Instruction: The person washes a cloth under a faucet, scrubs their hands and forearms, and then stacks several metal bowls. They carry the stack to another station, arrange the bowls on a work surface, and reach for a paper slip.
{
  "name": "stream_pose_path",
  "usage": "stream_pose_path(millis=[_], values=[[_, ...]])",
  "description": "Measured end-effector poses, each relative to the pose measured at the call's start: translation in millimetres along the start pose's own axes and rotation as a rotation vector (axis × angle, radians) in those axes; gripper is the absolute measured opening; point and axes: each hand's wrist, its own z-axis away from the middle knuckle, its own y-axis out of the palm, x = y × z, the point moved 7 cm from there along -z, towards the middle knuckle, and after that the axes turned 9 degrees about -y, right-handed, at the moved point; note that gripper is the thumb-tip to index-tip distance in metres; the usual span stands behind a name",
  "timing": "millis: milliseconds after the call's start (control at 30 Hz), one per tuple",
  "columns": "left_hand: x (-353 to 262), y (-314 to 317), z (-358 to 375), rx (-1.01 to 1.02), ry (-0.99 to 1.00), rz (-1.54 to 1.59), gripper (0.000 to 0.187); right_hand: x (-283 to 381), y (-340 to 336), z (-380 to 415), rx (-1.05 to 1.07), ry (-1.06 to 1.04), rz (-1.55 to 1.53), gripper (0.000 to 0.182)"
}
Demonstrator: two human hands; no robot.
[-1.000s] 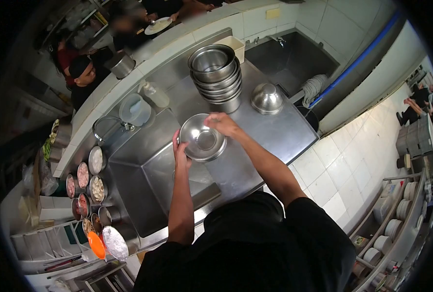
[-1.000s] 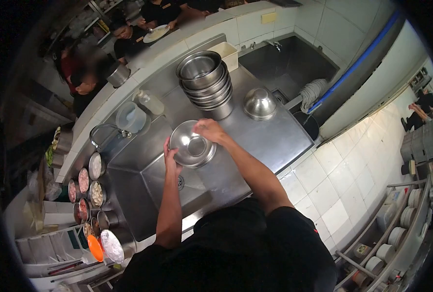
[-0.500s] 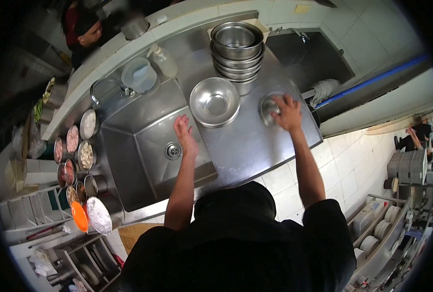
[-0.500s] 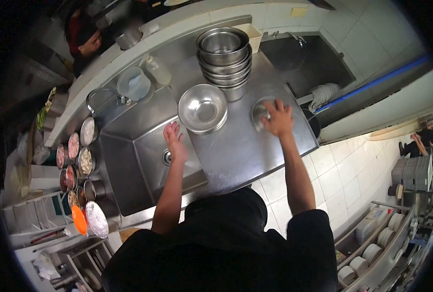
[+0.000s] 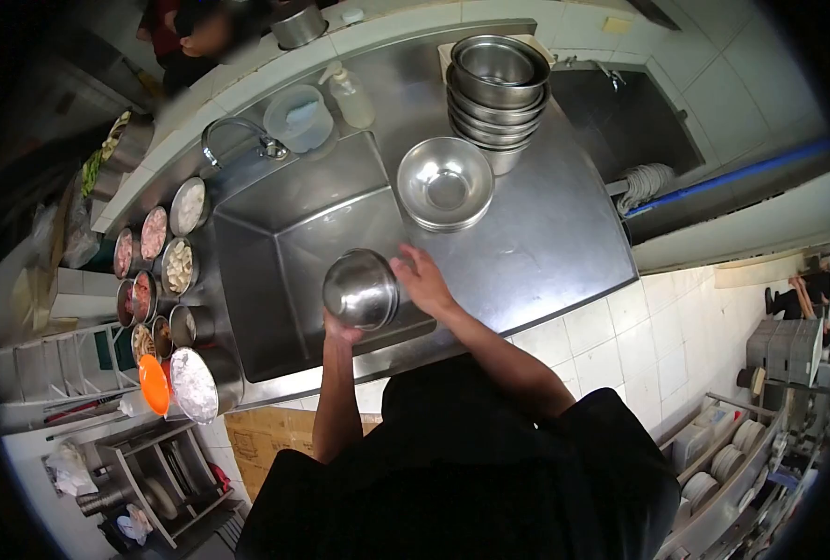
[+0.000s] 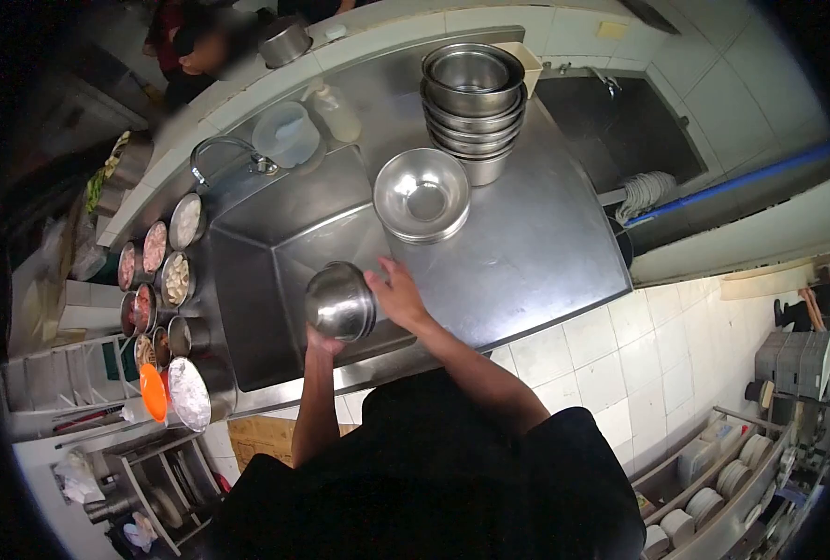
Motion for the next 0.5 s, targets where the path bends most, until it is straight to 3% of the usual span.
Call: stream_pose_path(millis=[33,67,133,167,267,333,400,433,500], values=[[-7,-2,6,-0.028,0.020,0.018,0.058,4,10,14,0.170,0.502,-0.383,0.054],[-10,-2,13,-0.038,0.022,0.014,0.058,15,17,20,0.173,0.506,-0.392,0.054],[-20,26,24,-0.062,0.077,-0.090,0.063,45,41,25,0.105,0.565,-0.976,0.048],[-22,18,20,-0.012,0.051,-0.061,0.068,63,36,24,0.108,0.478,-0.892,0.046],[-23,49,40,-0.134,0.065,-0.067,0.069,25,45,-2,0.158,0.386,-0.860,0.048],[-30,33,25,-0.104,0.083,-0.061,0.068,31,38,-2,0.186,0.385,-0.858,0.049],[-49,9,26,-0.151,0.427,-0.129,0.069,29,23,18,0.245,0.402,-0.547,0.051],[-54,20,33,-0.137,0.580,-0.184,0.068,33,10,35,0.229,0.537,-0.483,0.054],[-49,30,36,-0.130,0.630,-0.266,0.065,39,8,46,0.195,0.512,-0.612,0.055]])
